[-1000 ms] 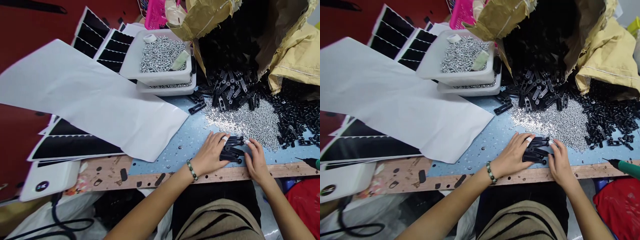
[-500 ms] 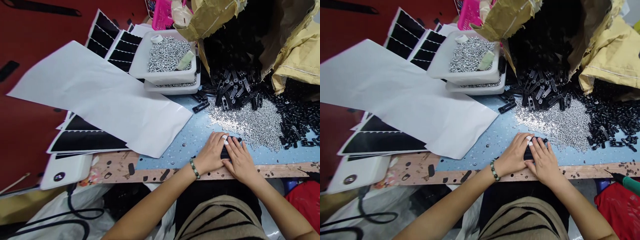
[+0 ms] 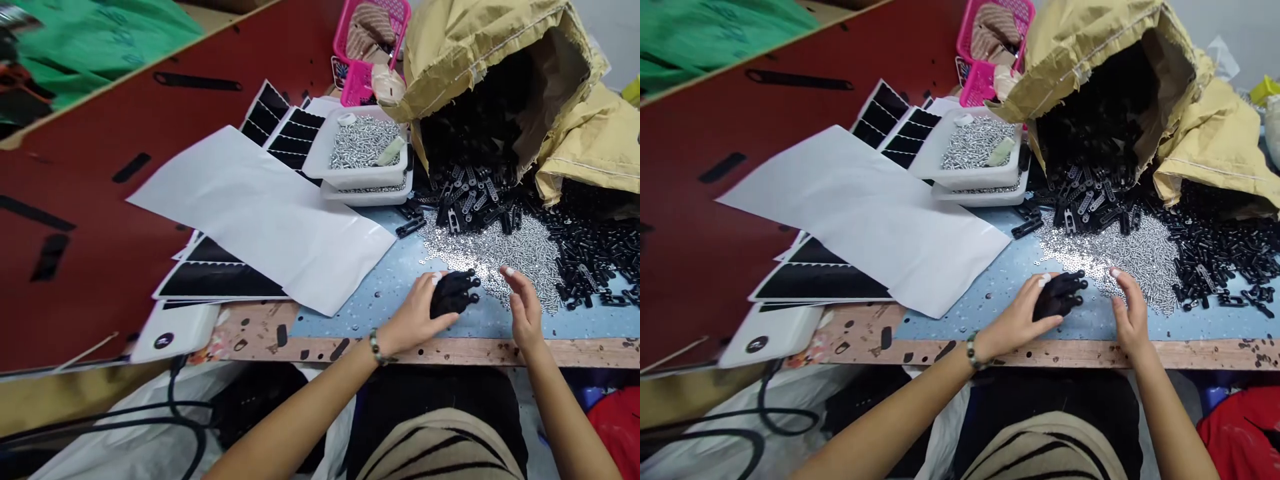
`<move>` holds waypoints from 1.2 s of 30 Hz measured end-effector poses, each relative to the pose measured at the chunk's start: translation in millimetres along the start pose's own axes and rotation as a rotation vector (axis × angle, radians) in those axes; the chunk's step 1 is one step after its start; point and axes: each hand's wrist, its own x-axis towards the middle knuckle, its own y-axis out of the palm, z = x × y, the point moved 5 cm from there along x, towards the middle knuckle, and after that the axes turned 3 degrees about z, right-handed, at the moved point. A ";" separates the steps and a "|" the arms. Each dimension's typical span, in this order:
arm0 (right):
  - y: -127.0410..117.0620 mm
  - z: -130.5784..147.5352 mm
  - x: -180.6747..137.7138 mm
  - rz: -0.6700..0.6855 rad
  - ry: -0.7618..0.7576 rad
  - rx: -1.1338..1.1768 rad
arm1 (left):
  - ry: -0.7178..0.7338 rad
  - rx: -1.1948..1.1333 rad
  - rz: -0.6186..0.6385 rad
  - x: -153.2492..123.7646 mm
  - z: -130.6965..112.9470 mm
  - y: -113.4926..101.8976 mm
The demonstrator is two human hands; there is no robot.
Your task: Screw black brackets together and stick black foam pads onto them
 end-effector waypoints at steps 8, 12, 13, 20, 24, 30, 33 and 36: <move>70.4 33.5 27.3 0.284 -0.042 0.024 | -0.614 -1.125 0.408 -27.2 8.2 21.4; 85.8 12.7 23.1 0.223 0.236 0.039 | -0.617 -1.050 0.347 -35.4 19.7 6.5; 87.3 7.0 21.6 0.207 0.300 0.026 | -0.589 -0.891 0.254 -38.5 24.4 -3.0; 94.1 3.2 19.3 0.220 0.356 -0.302 | -0.041 0.555 -0.229 -41.4 10.5 -9.1; 88.5 17.5 16.5 0.155 0.074 -0.510 | -0.023 0.721 -0.087 -30.2 12.2 22.0; 72.1 19.8 6.6 0.096 -0.139 -0.339 | -0.101 0.797 -0.322 -47.6 8.4 -45.4; 69.1 17.3 3.7 0.101 -0.114 -0.259 | -0.345 0.839 -0.523 -62.9 27.9 -106.0; 69.7 18.0 0.4 0.106 -0.077 -0.174 | -0.441 0.728 -0.539 -74.0 49.6 -140.8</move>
